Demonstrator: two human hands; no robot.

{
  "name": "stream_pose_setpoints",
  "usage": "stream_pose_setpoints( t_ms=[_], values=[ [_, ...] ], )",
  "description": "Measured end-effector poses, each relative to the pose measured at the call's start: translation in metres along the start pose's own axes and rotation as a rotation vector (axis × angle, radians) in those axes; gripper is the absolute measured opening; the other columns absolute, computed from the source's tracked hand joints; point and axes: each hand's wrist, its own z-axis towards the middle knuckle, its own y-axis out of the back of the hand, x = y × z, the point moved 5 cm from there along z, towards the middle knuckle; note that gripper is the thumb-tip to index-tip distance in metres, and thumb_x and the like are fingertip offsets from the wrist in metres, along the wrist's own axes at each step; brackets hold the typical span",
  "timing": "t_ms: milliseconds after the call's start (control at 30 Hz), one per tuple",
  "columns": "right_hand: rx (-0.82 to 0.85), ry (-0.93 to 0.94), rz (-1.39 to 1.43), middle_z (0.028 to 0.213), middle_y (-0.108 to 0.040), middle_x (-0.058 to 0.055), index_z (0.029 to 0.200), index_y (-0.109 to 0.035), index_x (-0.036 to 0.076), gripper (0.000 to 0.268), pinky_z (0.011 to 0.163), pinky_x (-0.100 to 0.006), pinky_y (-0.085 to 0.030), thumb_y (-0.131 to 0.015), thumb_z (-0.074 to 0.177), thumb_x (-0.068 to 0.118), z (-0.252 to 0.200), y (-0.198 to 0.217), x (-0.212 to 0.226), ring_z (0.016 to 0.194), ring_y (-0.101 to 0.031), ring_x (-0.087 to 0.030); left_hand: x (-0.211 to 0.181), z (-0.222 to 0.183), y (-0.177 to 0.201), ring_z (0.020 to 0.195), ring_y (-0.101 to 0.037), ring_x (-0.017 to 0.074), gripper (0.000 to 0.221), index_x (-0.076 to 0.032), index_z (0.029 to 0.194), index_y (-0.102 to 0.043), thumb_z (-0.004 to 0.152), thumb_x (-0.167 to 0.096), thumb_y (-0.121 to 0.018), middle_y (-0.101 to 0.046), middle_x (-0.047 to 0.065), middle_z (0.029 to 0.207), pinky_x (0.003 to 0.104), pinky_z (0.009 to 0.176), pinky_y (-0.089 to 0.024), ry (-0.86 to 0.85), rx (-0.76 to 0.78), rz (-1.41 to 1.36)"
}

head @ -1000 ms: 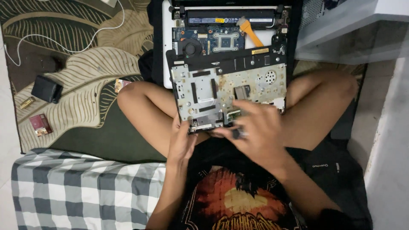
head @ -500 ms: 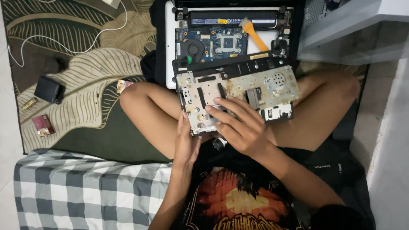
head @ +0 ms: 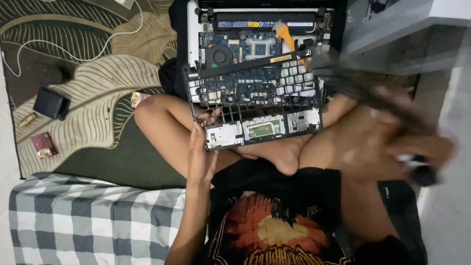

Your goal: Removing internal screws and prying off the keyboard assembly to disassemble a laptop.

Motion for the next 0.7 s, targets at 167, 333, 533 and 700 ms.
stream_pose_setpoints(
  t_ms=[167, 333, 533, 700],
  values=[
    [-0.02, -0.452, 0.722, 0.127, -0.057, -0.009, 0.114, -0.054, 0.012, 0.012, 0.128, -0.046, -0.04, -0.049, 0.103, 0.017, 0.002, 0.058, -0.071, 0.128, -0.051, -0.023, -0.013, 0.005, 0.0, 0.125, -0.063, 0.0201, 0.047, -0.011, 0.138, -0.056, 0.103, -0.041, -0.05, -0.065, 0.01, 0.136, 0.034, 0.096, -0.055, -0.042, -0.005, 0.039],
    [-0.026, -0.586, 0.034, 0.097, -0.056, -0.008, 0.095, -0.056, 0.011, 0.021, 0.089, -0.044, -0.048, -0.065, 0.114, 0.016, -0.005, 0.116, -0.054, 0.094, -0.056, -0.026, -0.018, 0.011, 0.007, 0.104, -0.063, 0.0121, 0.039, -0.015, 0.128, -0.059, 0.104, -0.044, -0.049, -0.066, 0.004, 0.128, 0.024, 0.073, -0.05, -0.067, -0.025, 0.139],
    [0.575, -0.273, 0.038, 0.164, -0.032, -0.025, 0.162, -0.034, -0.002, 0.05, 0.135, -0.058, -0.029, -0.043, 0.114, -0.014, 0.015, 0.076, 0.026, 0.155, -0.031, -0.043, -0.026, 0.019, -0.001, 0.127, -0.062, 0.0201, 0.027, -0.015, 0.123, -0.06, 0.108, -0.035, -0.049, -0.068, 0.009, 0.128, 0.035, 0.109, -0.05, -0.22, 0.115, 0.195],
    [-0.103, -1.371, 0.165, 0.111, -0.059, 0.014, 0.086, -0.049, 0.033, 0.04, 0.075, -0.022, -0.04, -0.074, 0.111, 0.016, -0.036, 0.14, -0.051, 0.1, -0.052, -0.005, -0.031, 0.019, -0.01, 0.128, -0.063, 0.0242, 0.027, -0.011, 0.125, -0.059, 0.109, -0.032, -0.051, -0.068, 0.014, 0.129, 0.038, 0.113, -0.05, -0.288, 0.174, 0.135]
  ],
)
